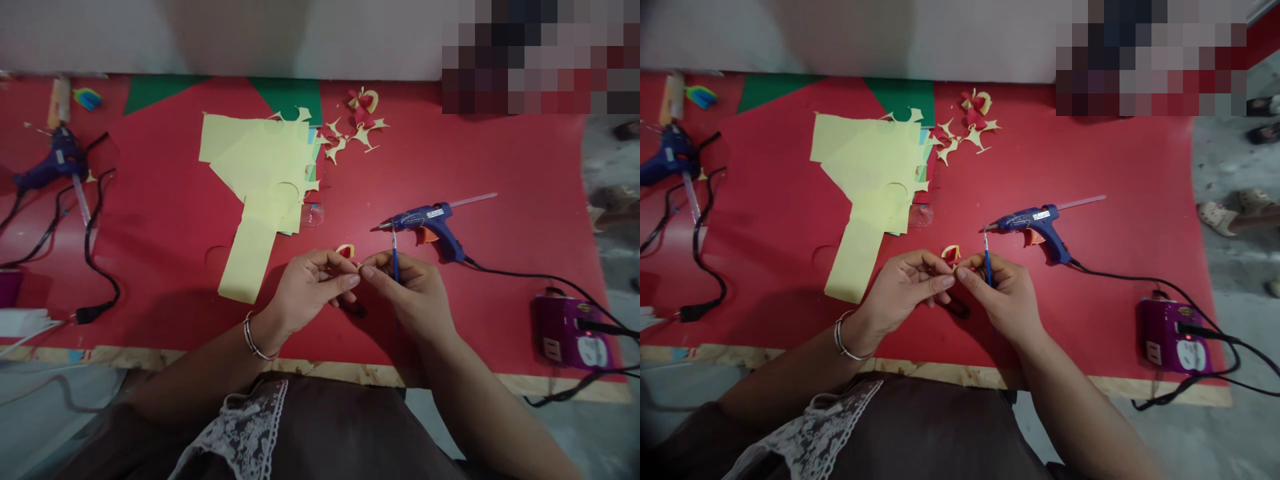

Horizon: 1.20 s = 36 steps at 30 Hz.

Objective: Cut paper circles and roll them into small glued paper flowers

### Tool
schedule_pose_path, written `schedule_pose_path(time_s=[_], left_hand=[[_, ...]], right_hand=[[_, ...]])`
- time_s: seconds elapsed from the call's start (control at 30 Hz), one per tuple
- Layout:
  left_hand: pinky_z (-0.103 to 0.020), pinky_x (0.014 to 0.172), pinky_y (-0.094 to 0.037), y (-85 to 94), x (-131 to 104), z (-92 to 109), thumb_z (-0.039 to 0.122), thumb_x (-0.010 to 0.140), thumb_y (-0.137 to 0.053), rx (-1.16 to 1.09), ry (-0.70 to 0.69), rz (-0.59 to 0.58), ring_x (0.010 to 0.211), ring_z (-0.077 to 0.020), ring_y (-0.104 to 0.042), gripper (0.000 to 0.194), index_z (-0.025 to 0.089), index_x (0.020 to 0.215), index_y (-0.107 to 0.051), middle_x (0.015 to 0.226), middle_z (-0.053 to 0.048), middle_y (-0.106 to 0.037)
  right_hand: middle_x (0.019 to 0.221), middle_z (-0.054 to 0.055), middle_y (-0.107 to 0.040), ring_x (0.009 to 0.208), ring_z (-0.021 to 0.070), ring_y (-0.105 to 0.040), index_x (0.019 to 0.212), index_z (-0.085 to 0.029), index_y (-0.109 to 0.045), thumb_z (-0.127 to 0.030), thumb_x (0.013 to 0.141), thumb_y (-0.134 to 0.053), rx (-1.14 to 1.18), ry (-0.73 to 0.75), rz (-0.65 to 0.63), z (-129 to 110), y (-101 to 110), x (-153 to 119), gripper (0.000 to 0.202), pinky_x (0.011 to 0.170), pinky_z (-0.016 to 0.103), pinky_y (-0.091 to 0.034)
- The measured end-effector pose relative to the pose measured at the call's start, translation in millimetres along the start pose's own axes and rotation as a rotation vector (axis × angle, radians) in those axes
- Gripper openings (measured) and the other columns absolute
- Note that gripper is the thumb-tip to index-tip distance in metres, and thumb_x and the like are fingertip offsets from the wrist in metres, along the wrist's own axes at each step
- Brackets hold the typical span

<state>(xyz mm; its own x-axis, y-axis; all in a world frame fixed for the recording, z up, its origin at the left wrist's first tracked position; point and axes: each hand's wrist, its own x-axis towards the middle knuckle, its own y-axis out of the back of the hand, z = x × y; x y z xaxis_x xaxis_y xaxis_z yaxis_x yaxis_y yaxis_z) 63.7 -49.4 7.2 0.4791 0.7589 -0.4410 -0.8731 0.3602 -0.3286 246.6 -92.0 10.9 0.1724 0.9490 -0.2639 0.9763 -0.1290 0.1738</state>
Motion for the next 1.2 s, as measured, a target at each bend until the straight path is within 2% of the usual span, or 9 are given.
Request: schedule_pose_path(time_s=[0.33, 0.53, 0.77, 1.03, 1.2], left_hand=[[-0.017, 0.056, -0.055, 0.9, -0.6, -3.9, 0.028, 0.081, -0.084, 0.064, -0.03, 0.031, 0.06, -0.0096, -0.071, 0.022, 0.016, 0.09, -0.068, 0.068, 0.002, -0.069], [-0.022, 0.062, -0.063, 1.2, 0.6, -6.8, 0.027, 0.079, -0.086, 0.031, -0.08, 0.034, 0.063, -0.0091, -0.071, 0.027, 0.016, 0.096, -0.069, 0.084, 0.0, -0.072], [-0.023, 0.064, -0.064, -0.3, -0.2, -4.7, 0.03, 0.08, -0.084, 0.077, -0.076, 0.025, 0.063, -0.0099, -0.069, 0.022, 0.017, 0.09, -0.069, 0.074, 0.002, -0.068], [-0.02, 0.058, -0.061, -1.6, -3.2, -4.5, 0.03, 0.084, -0.081, 0.15, -0.106, 0.058, 0.06, -0.0087, -0.07, 0.019, 0.017, 0.091, -0.069, 0.081, 0.001, -0.068], [-0.02, 0.058, -0.062, -1.5, -2.6, -3.7, 0.03, 0.083, -0.081, 0.159, -0.101, 0.047, 0.058, -0.0081, -0.069, 0.018, 0.017, 0.09, -0.07, 0.079, 0.002, -0.067]], right_hand=[[0.068, 0.001, -0.069, 0.06, 0.0126, -0.055, 0.084, -0.019, -0.079, -0.05, 0.084, -0.084, -0.017, 0.01, -0.003, 5.3, 0.9, -0.5, 0.031, 0.057, 0.026, -0.044], [0.065, 0.0, -0.066, 0.057, 0.012, -0.052, 0.084, -0.02, -0.078, -0.052, 0.083, -0.084, -0.036, 0.026, 0.001, 2.4, 1.0, -0.4, 0.033, 0.054, 0.025, -0.042], [0.065, 0.001, -0.066, 0.057, 0.0116, -0.051, 0.081, -0.019, -0.078, -0.05, 0.084, -0.083, -0.046, 0.007, -0.002, 0.7, 1.3, -0.6, 0.031, 0.055, 0.025, -0.042], [0.067, 0.001, -0.069, 0.059, 0.0122, -0.054, 0.082, -0.019, -0.079, -0.048, 0.083, -0.083, -0.025, -0.006, -0.004, 0.3, -0.2, -0.4, 0.029, 0.057, 0.026, -0.043], [0.067, 0.002, -0.07, 0.059, 0.0132, -0.056, 0.081, -0.02, -0.079, -0.049, 0.081, -0.084, -0.021, 0.009, 0.002, -1.7, -0.3, 0.2, 0.029, 0.057, 0.026, -0.046]])
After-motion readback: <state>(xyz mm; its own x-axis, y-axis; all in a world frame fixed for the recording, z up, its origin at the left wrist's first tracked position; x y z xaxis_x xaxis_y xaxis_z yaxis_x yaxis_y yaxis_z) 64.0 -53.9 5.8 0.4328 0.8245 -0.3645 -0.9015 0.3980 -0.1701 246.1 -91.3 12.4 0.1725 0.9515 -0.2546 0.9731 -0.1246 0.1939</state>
